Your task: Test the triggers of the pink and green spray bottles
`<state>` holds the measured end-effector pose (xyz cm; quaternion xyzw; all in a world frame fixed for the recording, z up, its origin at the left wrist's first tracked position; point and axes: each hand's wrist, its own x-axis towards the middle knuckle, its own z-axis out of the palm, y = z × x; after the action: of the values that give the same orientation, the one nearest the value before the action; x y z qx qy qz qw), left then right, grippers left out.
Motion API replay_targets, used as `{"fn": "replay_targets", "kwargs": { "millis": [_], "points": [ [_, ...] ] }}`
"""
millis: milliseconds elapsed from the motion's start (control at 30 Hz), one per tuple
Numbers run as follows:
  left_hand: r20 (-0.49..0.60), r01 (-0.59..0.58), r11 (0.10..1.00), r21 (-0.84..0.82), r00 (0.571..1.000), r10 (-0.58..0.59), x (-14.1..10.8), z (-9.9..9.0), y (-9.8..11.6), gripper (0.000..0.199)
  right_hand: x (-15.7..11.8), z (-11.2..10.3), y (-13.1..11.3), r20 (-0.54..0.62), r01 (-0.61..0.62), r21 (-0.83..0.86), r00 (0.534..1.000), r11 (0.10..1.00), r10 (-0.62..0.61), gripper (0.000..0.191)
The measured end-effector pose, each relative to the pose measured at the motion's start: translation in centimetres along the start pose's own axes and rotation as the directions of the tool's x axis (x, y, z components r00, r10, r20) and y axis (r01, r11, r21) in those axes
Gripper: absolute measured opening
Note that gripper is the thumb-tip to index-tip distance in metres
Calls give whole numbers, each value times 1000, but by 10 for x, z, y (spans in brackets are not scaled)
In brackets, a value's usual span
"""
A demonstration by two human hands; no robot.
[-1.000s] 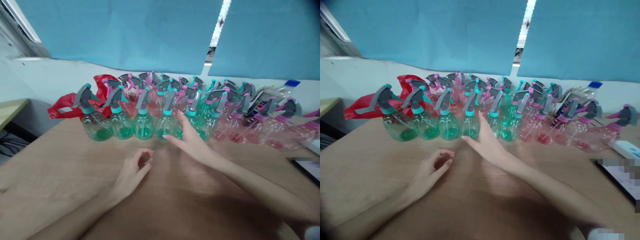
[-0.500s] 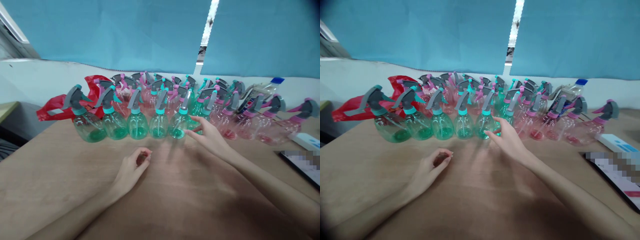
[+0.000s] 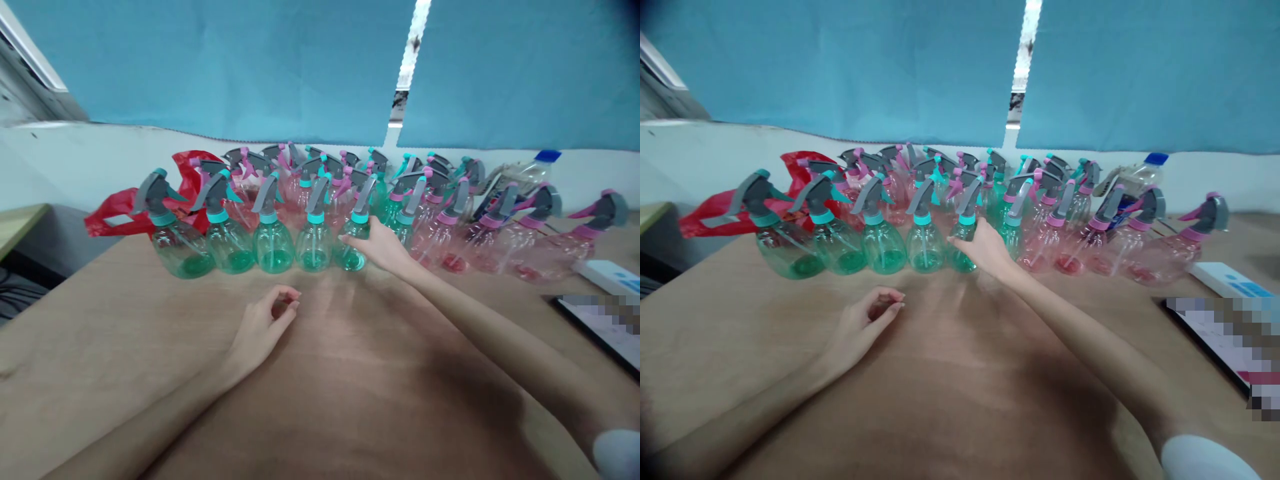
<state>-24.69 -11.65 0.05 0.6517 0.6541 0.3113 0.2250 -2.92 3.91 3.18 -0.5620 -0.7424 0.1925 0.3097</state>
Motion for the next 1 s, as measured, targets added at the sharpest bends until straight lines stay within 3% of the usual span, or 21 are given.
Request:
{"fn": "replay_targets", "kwargs": {
  "millis": [333,633,800,1000],
  "points": [
    [-2,-50,999,-19,999,50,3,8,10,12,-14,-11,4,52,44,-108,998,993,-38,57],
    [24,-88,995,-43,996,89,6,19,24,17,-76,-15,3,20,75,-177,997,981,-72,66],
    [8,-161,978,-132,986,164,8,27,48,40,-106,-19,4,28,146,-116,989,983,-143,70],
    [36,-318,926,-201,943,331,6,32,97,65,-136,-29,9,83,195,-59,978,979,-190,64]
  ]
}}
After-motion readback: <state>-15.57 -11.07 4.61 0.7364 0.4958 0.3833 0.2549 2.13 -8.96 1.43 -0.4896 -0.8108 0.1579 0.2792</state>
